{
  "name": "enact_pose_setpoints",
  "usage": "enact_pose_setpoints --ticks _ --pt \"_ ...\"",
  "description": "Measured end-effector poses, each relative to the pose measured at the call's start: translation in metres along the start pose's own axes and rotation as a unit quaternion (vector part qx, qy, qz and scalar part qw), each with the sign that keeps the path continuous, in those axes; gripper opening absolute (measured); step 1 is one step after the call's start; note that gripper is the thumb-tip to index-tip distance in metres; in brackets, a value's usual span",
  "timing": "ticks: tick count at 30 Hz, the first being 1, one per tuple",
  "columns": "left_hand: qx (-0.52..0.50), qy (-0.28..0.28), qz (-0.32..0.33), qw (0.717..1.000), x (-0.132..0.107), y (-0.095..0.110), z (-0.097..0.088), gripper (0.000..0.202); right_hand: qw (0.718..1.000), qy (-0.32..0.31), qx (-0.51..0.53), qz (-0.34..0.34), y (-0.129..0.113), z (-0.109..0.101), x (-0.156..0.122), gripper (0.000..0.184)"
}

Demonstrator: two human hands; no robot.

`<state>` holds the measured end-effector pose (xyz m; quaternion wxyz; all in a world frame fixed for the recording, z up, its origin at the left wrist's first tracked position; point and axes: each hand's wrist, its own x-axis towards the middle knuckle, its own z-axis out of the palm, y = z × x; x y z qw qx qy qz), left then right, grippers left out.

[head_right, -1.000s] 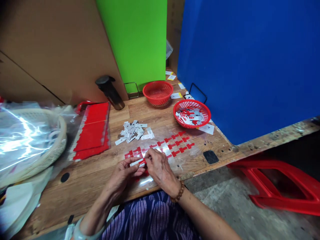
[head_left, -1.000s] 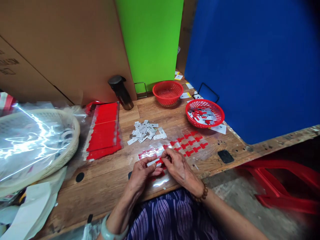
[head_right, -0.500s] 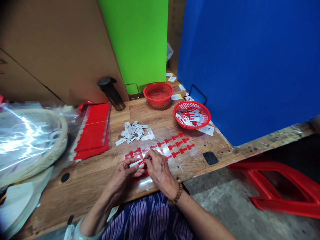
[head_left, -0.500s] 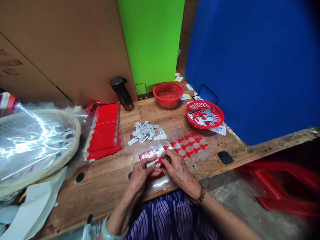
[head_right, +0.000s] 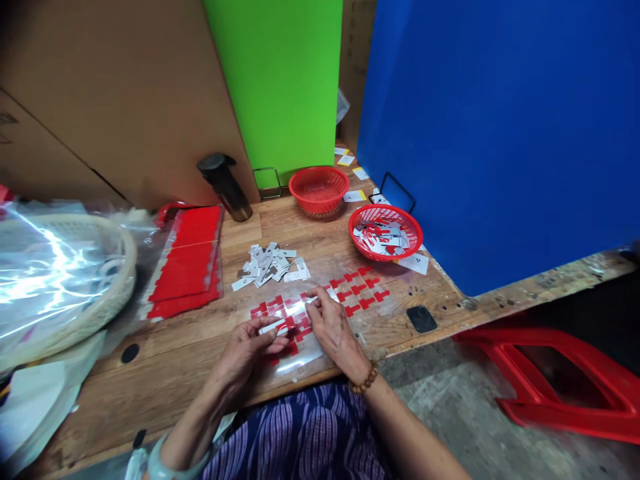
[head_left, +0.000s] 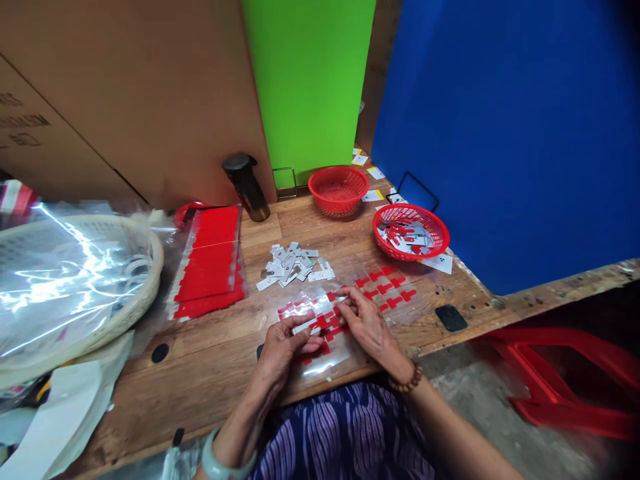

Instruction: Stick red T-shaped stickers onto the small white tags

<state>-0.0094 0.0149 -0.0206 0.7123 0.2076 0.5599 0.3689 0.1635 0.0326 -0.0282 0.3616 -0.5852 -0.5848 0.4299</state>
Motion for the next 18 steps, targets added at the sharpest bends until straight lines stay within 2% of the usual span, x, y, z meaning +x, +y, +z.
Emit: enact_pose_setpoints --ticks 6,11,18 --pt "0.003 -0.011 0.003 1.0 -0.003 0.003 0.005 0.033 0.989 -0.126 0.078 0.014 -0.008 0.005 -0.007 0.023" --pt "0.005 -0.035 -0.002 0.999 -0.008 0.006 0.007 0.034 0.979 -0.154 0.122 0.055 -0.007 0.01 -0.005 0.022" --pt "0.011 -0.035 0.004 0.999 -0.005 0.004 0.005 0.03 0.955 -0.197 0.205 0.083 -0.007 0.006 -0.003 0.022"
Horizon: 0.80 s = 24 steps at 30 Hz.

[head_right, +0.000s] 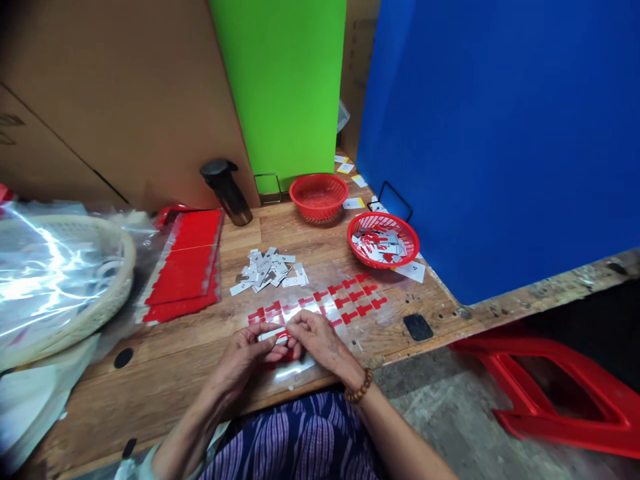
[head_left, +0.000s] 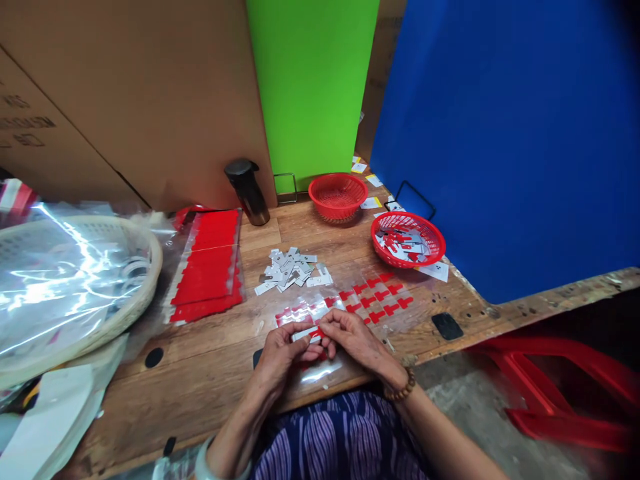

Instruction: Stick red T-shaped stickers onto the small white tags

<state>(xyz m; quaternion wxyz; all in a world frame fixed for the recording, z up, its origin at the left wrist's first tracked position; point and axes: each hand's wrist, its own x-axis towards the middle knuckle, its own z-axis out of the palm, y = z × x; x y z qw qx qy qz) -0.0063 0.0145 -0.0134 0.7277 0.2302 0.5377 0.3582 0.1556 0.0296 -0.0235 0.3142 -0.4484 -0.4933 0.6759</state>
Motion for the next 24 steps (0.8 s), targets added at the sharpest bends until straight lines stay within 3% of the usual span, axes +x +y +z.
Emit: enact_pose_setpoints --ticks 5,9,11,14,16,18,21,22,24 --pt "-0.014 -0.021 -0.001 1.0 0.001 -0.003 0.004 0.038 0.999 -0.014 0.041 0.016 0.006 -0.009 0.0 0.022" --pt "-0.054 -0.007 0.032 0.998 0.006 -0.007 0.001 0.043 0.988 0.079 0.128 -0.025 -0.002 -0.037 0.004 0.021" --pt "-0.06 0.006 0.034 0.998 0.009 -0.009 -0.002 0.04 0.962 0.159 0.21 -0.07 -0.013 -0.058 0.009 0.021" --pt "-0.061 0.021 0.024 0.998 0.013 -0.011 -0.007 0.036 0.899 0.261 0.31 -0.165 -0.032 -0.085 0.019 0.024" --pt "-0.059 0.025 0.02 0.998 0.015 -0.013 -0.008 0.034 0.882 0.285 0.32 -0.196 -0.04 -0.093 0.027 0.026" --pt "-0.057 0.028 0.02 0.998 0.015 -0.013 -0.008 0.034 0.901 0.289 0.258 -0.198 -0.04 -0.09 0.036 0.028" --pt "-0.06 0.027 0.022 0.998 0.014 -0.014 -0.008 0.033 0.949 0.258 -0.039 -0.179 -0.029 -0.073 0.051 0.025" --pt "-0.061 0.027 0.023 0.997 0.014 -0.014 -0.008 0.033 0.945 0.234 -0.15 -0.174 -0.025 -0.066 0.056 0.022" --pt "-0.062 0.028 0.026 0.997 0.014 -0.014 -0.008 0.033 0.925 0.195 -0.275 -0.173 -0.018 -0.052 0.063 0.017"
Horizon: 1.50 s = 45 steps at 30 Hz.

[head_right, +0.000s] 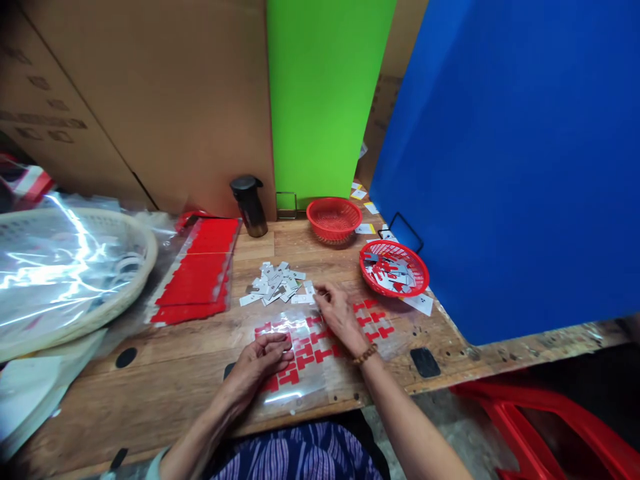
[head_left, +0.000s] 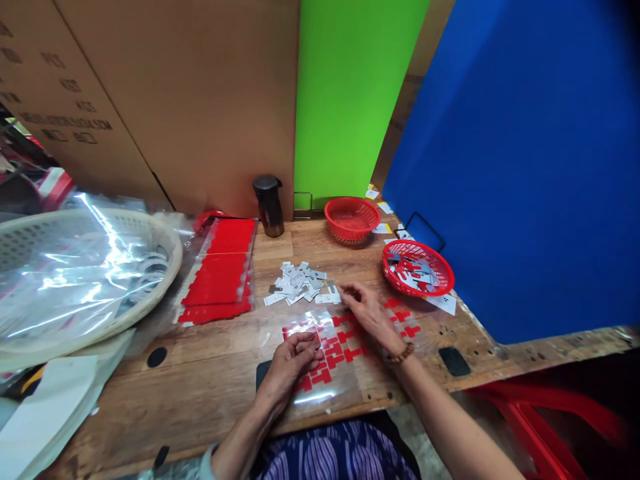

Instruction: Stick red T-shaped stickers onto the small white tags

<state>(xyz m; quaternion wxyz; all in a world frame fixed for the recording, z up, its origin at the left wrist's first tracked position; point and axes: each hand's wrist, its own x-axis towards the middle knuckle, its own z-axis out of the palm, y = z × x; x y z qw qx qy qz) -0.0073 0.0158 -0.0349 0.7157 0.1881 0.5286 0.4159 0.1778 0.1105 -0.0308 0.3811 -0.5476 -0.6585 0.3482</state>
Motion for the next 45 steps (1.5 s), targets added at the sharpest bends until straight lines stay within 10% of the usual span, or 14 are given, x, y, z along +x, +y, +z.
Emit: enact_pose_setpoints --ticks 25,35,45 --pt "0.002 0.022 0.028 0.999 -0.001 0.0 0.005 0.036 0.991 -0.094 -0.092 0.023 -0.018 0.024 -0.005 0.012" --pt "-0.1 -0.028 0.091 0.99 -0.008 0.004 0.029 0.034 0.992 -0.101 0.073 -0.008 -0.048 0.044 -0.064 0.012" --pt "-0.018 -0.061 0.03 0.998 -0.016 0.01 0.021 0.028 0.916 -0.163 0.337 0.141 -0.029 0.018 -0.062 0.032"
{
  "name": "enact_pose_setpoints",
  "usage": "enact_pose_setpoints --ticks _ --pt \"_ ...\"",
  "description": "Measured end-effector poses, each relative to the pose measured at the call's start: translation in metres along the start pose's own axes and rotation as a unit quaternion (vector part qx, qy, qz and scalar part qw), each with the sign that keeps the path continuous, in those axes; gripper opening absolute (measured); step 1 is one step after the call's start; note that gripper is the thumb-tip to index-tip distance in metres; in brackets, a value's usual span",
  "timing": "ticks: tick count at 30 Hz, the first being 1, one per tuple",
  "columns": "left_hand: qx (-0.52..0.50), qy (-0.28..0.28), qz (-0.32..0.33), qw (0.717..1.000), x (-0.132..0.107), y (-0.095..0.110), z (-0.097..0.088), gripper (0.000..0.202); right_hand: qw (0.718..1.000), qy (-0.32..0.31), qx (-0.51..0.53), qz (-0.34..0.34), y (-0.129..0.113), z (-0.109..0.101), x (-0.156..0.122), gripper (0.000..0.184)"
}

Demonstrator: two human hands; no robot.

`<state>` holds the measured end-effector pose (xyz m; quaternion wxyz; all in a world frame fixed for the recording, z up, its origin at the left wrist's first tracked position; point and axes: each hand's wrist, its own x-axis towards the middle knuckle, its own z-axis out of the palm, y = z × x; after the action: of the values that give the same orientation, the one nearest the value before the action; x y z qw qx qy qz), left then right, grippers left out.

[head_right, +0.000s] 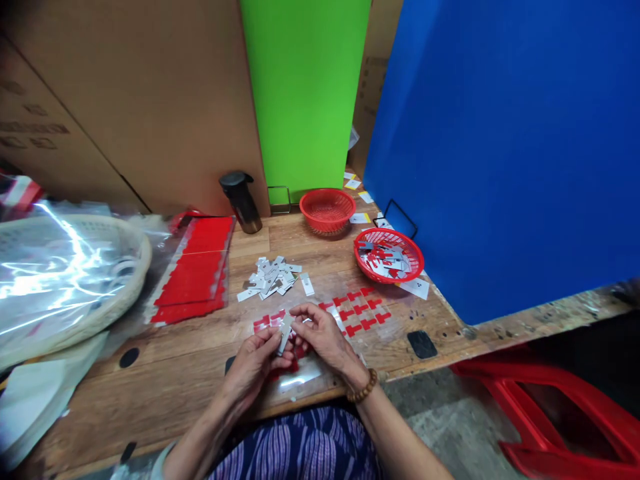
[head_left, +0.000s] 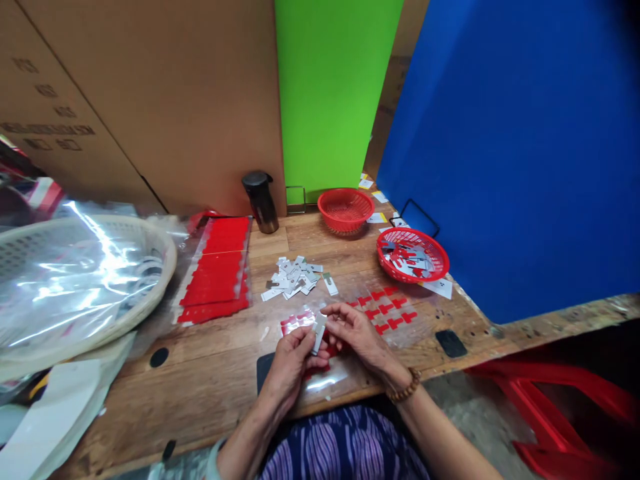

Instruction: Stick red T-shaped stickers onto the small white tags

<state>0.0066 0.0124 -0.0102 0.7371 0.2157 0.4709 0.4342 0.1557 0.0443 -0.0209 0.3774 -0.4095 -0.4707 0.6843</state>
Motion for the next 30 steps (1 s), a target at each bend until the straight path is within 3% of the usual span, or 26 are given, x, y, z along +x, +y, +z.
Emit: enact_pose_setpoints --ticks 3,7,11,20,22,25,28,30 --pt "0.015 -0.028 -0.01 0.999 -0.005 0.002 0.002 0.026 0.996 -0.058 0.061 0.008 0.005 -0.007 -0.002 0.033" --pt "0.013 -0.064 -0.043 0.997 -0.01 0.005 0.003 0.023 0.991 -0.079 0.11 0.003 0.011 -0.01 -0.006 0.03" --pt "-0.005 -0.064 -0.072 0.995 -0.012 0.008 0.004 0.021 0.989 -0.077 0.123 -0.011 0.012 -0.01 -0.01 0.028" --pt "-0.01 -0.065 -0.052 0.996 -0.01 0.011 0.004 0.017 0.991 -0.049 0.122 -0.032 0.013 -0.005 -0.015 0.028" --pt "-0.022 -0.036 -0.046 0.998 -0.006 0.009 -0.001 0.014 0.994 -0.039 0.098 -0.035 0.012 -0.009 -0.015 0.033" --pt "-0.021 0.036 -0.044 0.998 0.001 0.006 -0.011 0.011 0.997 0.071 0.01 -0.037 0.011 -0.02 -0.018 0.034" --pt "0.01 0.08 -0.035 0.996 0.009 0.0 -0.019 0.01 0.971 0.171 -0.161 -0.049 0.012 -0.03 -0.026 0.014" --pt "0.022 0.095 -0.018 0.995 0.013 -0.005 -0.022 0.012 0.947 0.176 -0.262 -0.064 0.013 -0.031 -0.033 0.01"
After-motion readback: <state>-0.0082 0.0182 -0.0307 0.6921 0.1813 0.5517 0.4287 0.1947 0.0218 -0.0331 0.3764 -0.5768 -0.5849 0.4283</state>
